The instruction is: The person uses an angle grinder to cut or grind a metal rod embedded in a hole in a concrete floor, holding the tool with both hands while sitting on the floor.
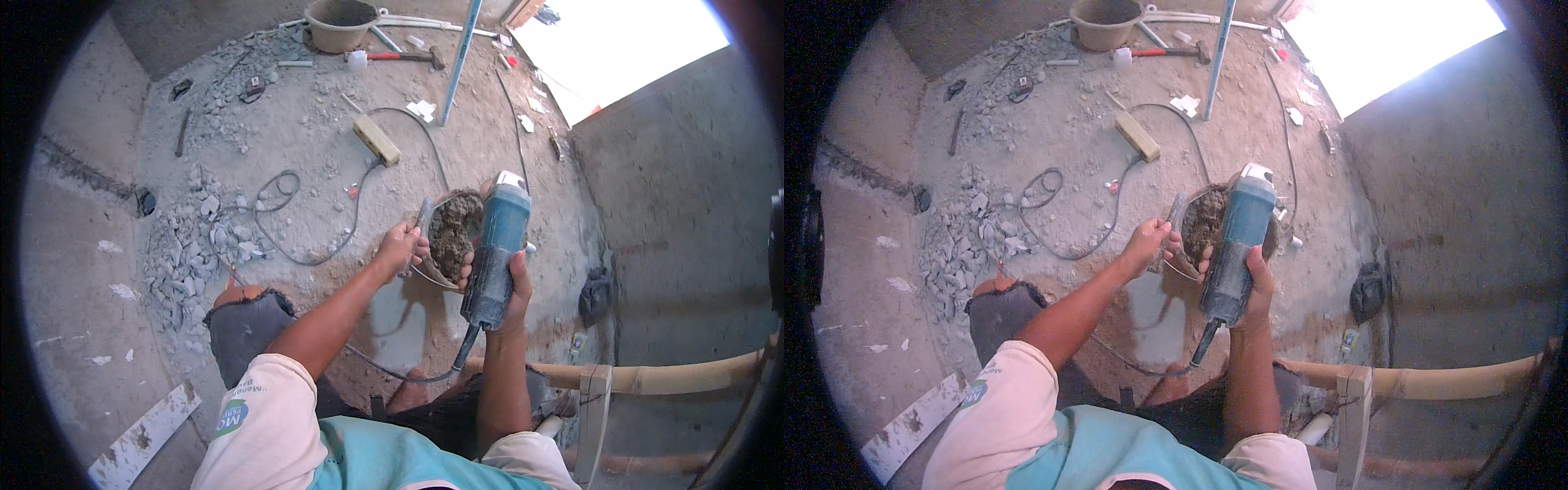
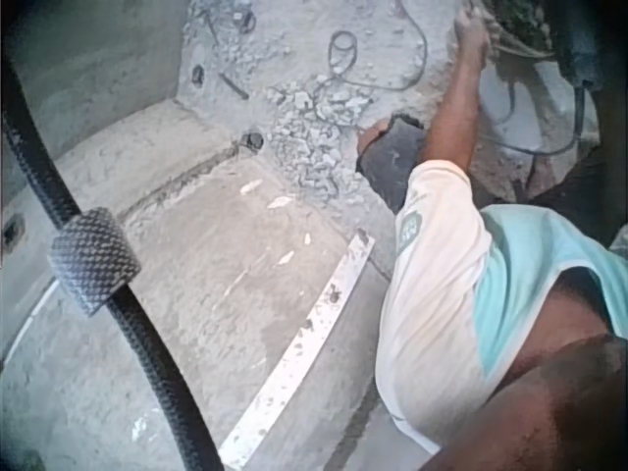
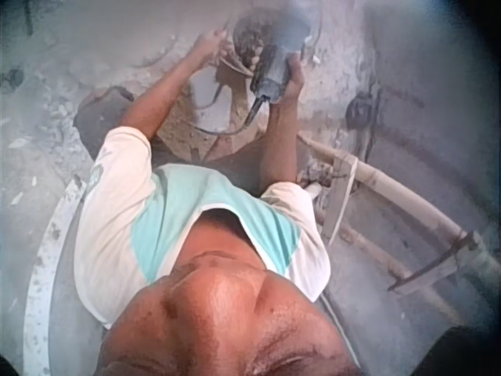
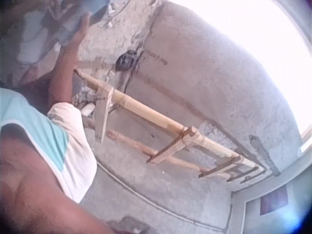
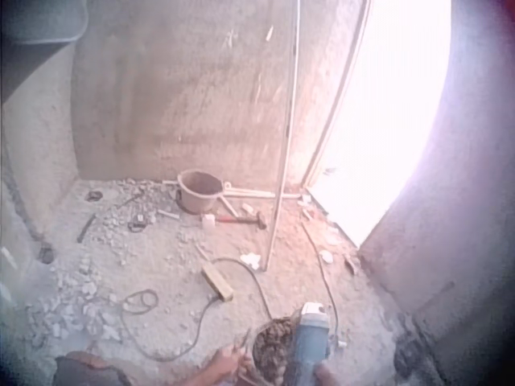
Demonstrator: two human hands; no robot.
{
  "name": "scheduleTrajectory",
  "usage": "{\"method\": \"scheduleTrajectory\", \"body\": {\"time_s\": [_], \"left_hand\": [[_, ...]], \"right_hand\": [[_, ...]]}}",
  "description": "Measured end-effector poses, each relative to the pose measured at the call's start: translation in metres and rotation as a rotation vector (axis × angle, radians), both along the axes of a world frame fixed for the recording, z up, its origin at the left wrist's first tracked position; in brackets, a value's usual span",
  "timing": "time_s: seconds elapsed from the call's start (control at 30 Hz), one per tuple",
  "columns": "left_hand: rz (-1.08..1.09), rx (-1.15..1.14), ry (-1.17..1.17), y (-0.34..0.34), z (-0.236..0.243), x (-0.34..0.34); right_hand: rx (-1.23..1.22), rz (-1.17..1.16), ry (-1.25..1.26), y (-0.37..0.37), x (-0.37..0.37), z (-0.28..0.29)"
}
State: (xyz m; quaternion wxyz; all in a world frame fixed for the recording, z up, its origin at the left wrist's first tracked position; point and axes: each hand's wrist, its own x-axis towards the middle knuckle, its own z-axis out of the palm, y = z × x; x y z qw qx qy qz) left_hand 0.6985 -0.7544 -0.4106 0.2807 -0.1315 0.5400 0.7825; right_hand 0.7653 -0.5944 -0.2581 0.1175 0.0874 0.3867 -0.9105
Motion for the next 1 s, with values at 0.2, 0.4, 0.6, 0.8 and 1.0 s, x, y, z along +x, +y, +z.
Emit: {"method": "scheduleTrajectory", "body": {"time_s": [0.2, 0.4, 0.6, 0.8, 1.0], "left_hand": [[0.026, -0.053, 0.042, 0.002, -0.001, 0.002], [0.069, -0.006, 0.084, 0.006, -0.001, 0.006], [0.095, -0.043, 0.137, 0.007, -0.008, 0.006], [0.159, -0.002, 0.117, 0.011, -0.018, 0.007], [0.130, 0.038, 0.091, 0.007, -0.002, 0.011]], "right_hand": [[-0.057, 0.046, -0.055, -0.014, -0.005, -0.016], [-0.048, 0.111, -0.107, -0.024, -0.010, -0.035], [-0.040, 0.151, -0.119, -0.030, -0.013, -0.046], [-0.028, 0.165, -0.137, -0.036, -0.015, -0.048], [-0.004, 0.162, -0.138, -0.035, -0.016, -0.051]]}}
